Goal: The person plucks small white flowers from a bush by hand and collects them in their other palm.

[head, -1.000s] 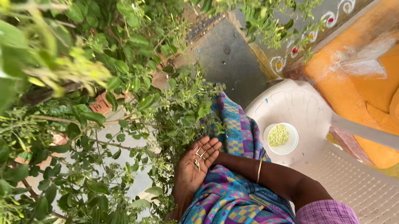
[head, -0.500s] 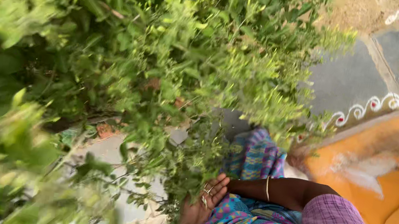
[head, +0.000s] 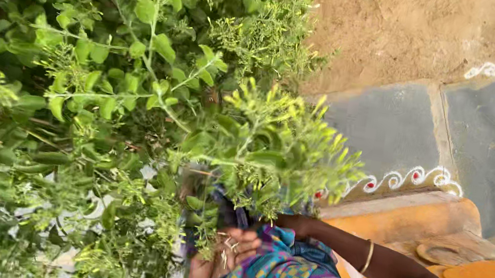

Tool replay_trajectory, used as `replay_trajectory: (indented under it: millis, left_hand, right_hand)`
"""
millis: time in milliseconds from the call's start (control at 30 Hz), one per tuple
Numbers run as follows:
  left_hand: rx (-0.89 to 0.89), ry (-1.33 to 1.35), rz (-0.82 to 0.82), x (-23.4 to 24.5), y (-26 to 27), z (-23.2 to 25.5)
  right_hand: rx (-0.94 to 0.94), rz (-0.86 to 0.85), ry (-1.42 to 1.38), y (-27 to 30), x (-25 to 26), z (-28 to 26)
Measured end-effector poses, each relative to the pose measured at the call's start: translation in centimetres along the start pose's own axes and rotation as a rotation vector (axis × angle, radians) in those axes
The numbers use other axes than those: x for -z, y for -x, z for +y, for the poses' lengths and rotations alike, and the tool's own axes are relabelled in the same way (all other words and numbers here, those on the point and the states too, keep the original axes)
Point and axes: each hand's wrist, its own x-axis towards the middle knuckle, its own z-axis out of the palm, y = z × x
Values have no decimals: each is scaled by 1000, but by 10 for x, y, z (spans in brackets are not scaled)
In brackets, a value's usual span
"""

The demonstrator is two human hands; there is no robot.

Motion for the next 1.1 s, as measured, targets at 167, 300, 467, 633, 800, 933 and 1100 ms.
replay_trajectory:
  millis: [167, 300, 467, 633, 800, 933, 1100]
  left_hand:
    - [141, 199, -126, -57, -53, -6]
    - [244, 182, -323, -90, -103, 3]
    - [231, 124, -365, -113, -175, 4]
    - [164, 15, -373, -121, -206, 19]
    - [129, 31, -254, -126, -246, 17]
    - [33, 21, -209, -139, -257, 12]
    - [-188, 62, -150, -161, -291, -5]
  right_hand:
    - [-56, -113, 52, 87, 42, 55]
    - [-110, -1, 187, 140, 112, 54]
    - [-240, 481, 260, 190, 244, -37]
    - [45, 806, 186, 196, 342, -166]
    - [279, 897, 180, 172, 404, -222]
    - [377, 772, -19, 162, 417, -217]
    - [383, 664, -35, 166, 460, -222]
